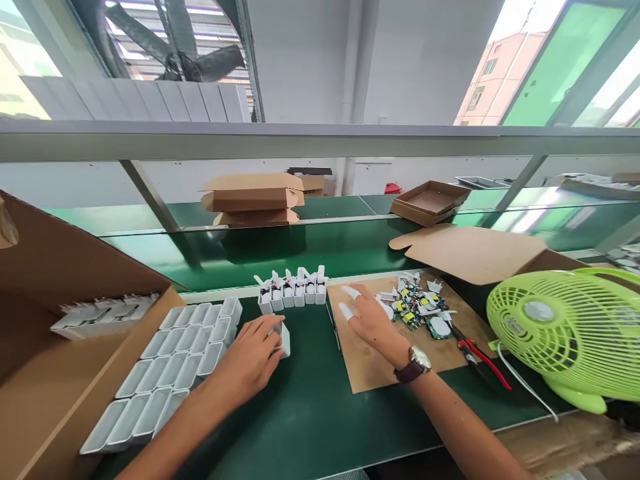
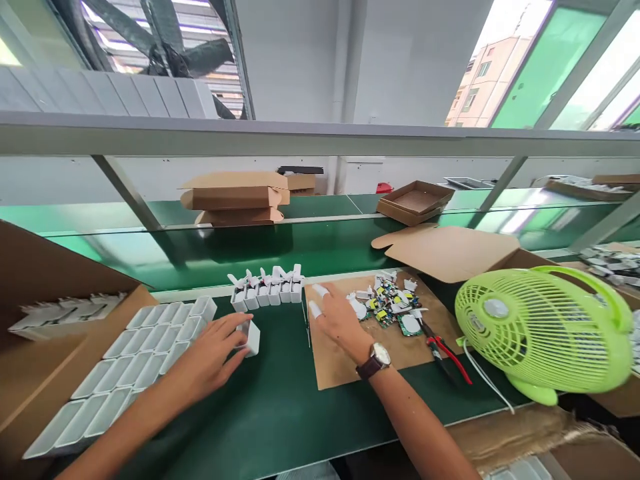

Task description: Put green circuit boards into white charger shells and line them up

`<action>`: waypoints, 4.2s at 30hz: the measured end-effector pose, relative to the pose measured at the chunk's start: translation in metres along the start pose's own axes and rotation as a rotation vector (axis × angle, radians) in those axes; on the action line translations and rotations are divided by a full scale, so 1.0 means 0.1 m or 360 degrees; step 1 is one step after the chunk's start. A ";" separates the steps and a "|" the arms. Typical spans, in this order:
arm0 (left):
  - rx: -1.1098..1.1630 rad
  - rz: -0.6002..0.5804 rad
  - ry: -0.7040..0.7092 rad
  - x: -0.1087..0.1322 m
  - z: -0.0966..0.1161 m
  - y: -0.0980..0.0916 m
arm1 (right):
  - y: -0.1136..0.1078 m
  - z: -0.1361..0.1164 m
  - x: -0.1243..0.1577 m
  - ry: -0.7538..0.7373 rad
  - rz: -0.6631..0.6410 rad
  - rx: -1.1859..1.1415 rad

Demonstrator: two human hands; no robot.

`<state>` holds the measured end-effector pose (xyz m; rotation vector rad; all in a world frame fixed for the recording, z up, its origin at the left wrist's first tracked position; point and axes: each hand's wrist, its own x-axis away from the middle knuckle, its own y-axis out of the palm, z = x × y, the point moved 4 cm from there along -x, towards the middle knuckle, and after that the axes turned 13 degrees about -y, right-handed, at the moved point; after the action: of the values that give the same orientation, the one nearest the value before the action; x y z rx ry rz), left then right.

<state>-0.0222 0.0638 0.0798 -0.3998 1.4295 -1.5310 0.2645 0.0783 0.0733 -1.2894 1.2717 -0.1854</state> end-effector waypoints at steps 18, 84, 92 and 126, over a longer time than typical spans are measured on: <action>0.0496 -0.0003 -0.0111 0.31 0.13 0.50 | -0.44 0.56 0.45 0.0538 -0.0082 0.0282; 0.0926 -0.0029 -0.0866 0.25 -0.18 0.62 | 0.44 -0.72 -0.01 -0.0281 0.0138 -0.0380; 0.0954 0.0185 -0.0507 0.22 -0.09 0.59 | 0.33 -0.91 0.01 -0.0552 0.0266 -0.0472; 0.0770 0.0239 -0.0405 0.22 -0.05 0.49 | 0.37 -0.97 0.03 -0.0534 0.0179 -0.0399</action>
<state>-0.0163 0.0573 0.0268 -0.1783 0.8378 -1.5774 0.1721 0.0319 0.0660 -1.3882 1.0962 0.2692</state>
